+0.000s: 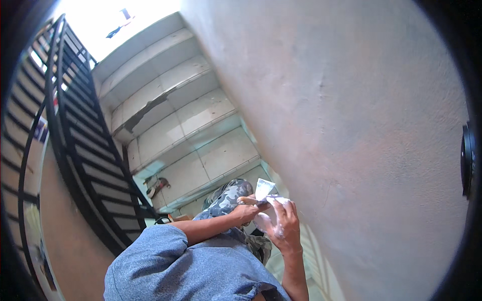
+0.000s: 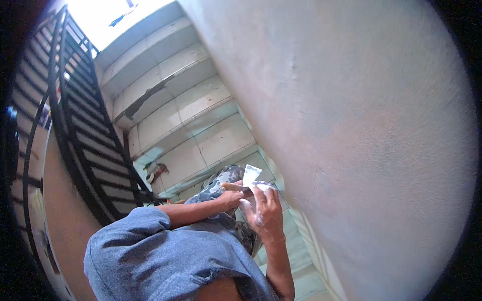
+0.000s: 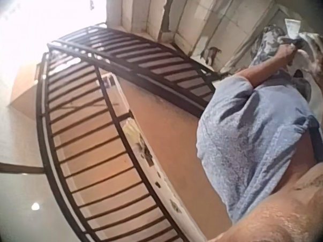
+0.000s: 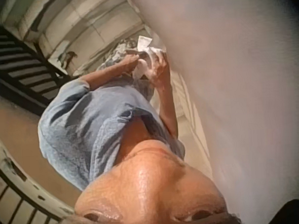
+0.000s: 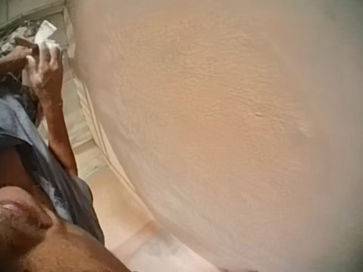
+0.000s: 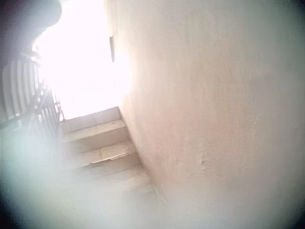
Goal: The person applies a white plaster-like substance to the tiled steps of a spiral staircase using a trowel and a smaller putty knife. They scoop the material from a container and spread it along the edges and surfaces of the steps.
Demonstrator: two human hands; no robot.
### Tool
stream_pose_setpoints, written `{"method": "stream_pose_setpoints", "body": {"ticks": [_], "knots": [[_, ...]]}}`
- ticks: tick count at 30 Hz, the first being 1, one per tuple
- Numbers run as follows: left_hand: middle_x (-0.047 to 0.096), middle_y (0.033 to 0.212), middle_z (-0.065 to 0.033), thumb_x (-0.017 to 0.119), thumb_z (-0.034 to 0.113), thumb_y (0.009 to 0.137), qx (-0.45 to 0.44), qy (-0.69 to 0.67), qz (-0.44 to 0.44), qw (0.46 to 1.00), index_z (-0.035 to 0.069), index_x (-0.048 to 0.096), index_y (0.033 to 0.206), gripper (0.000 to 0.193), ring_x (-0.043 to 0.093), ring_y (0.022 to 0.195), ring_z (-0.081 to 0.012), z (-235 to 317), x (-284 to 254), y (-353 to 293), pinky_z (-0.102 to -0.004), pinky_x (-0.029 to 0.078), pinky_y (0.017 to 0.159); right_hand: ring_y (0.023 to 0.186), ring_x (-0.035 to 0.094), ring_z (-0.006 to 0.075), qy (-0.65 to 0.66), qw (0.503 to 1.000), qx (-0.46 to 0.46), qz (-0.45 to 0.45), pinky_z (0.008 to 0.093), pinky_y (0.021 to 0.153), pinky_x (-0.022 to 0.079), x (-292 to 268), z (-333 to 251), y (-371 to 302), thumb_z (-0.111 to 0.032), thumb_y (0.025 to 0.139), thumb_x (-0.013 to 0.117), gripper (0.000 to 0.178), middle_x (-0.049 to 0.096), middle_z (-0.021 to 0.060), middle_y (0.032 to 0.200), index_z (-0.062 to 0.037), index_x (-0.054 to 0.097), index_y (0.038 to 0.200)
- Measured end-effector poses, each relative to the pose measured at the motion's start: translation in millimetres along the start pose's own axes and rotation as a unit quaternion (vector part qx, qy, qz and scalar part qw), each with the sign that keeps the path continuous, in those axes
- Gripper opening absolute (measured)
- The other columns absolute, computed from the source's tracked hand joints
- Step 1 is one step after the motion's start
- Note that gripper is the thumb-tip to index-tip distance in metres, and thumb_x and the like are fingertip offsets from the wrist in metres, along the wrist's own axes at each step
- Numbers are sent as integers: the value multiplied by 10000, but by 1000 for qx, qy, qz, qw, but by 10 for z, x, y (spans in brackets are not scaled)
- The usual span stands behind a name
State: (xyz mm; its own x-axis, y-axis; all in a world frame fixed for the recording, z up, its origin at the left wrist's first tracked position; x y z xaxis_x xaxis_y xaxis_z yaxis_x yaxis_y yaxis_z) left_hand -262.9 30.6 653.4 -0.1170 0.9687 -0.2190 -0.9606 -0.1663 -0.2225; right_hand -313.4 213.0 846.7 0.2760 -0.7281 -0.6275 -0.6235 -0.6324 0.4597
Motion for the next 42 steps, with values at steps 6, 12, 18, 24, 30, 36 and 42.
{"method": "stream_pose_setpoints", "body": {"ticks": [6,12,18,24,30,36,42], "knots": [[668,1050,-39,784,403,863,-108,-27,-127,986,73,592,1208,515,606,972,-133,-81,-250,243,-312,500,832,772,664,142,217,948,225,61,271,693,536,-46,340,-759,-92,901,705,189,696,94,871,26,709,1050],[672,1074,-57,829,346,828,-160,-27,-288,944,66,607,1179,501,612,1033,-161,-1024,-12,280,-343,500,876,793,706,149,227,891,360,159,271,716,580,217,807,-2008,-143,943,678,290,713,125,939,47,679,1162],[673,1115,-97,790,414,845,-50,273,-449,849,28,608,1147,523,605,1037,-161,-2165,391,572,-347,487,871,858,699,177,56,740,488,459,304,742,578,573,900,-3548,-144,962,622,309,732,130,1005,39,666,1207],[683,986,-56,781,324,857,-22,201,-497,844,17,617,1146,453,605,875,-130,-2628,808,978,-318,483,781,957,672,180,-19,593,512,621,322,831,547,1724,967,-3894,-100,960,579,318,719,144,1066,18,653,1246],[675,1026,-30,775,333,877,-36,95,-503,858,28,620,1169,449,603,910,-138,-2922,999,1004,-308,479,795,943,679,271,-54,518,609,599,330,839,520,2999,833,-3265,-145,916,663,291,713,152,1048,15,682,1158],[653,1139,-71,764,389,888,-119,38,-526,841,36,555,1298,580,608,1003,-157,-2579,881,838,-323,493,863,769,662,242,-191,526,650,515,315,766,519,3861,614,-2252,-139,895,685,342,698,155,896,-12,669,1212],[629,1189,-138,694,422,939,-109,96,-496,856,-35,513,1353,643,588,1054,-211,-2145,728,718,-350,471,906,654,669,345,-58,509,692,509,410,694,533,3985,466,-1906,-225,856,713,538,668,181,720,26,582,1313]]}}
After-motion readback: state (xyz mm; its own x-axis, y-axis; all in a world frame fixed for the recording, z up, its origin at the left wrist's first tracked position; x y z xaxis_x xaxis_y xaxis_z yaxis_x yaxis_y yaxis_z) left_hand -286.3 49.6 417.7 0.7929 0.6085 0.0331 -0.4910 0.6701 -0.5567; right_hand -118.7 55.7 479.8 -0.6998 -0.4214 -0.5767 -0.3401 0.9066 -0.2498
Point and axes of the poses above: each hand's wrist, its own y-axis towards the middle knuckle, its own x-axis out of the palm, z = x × y, the point moved 1 cm from there along y, towards the middle knuckle
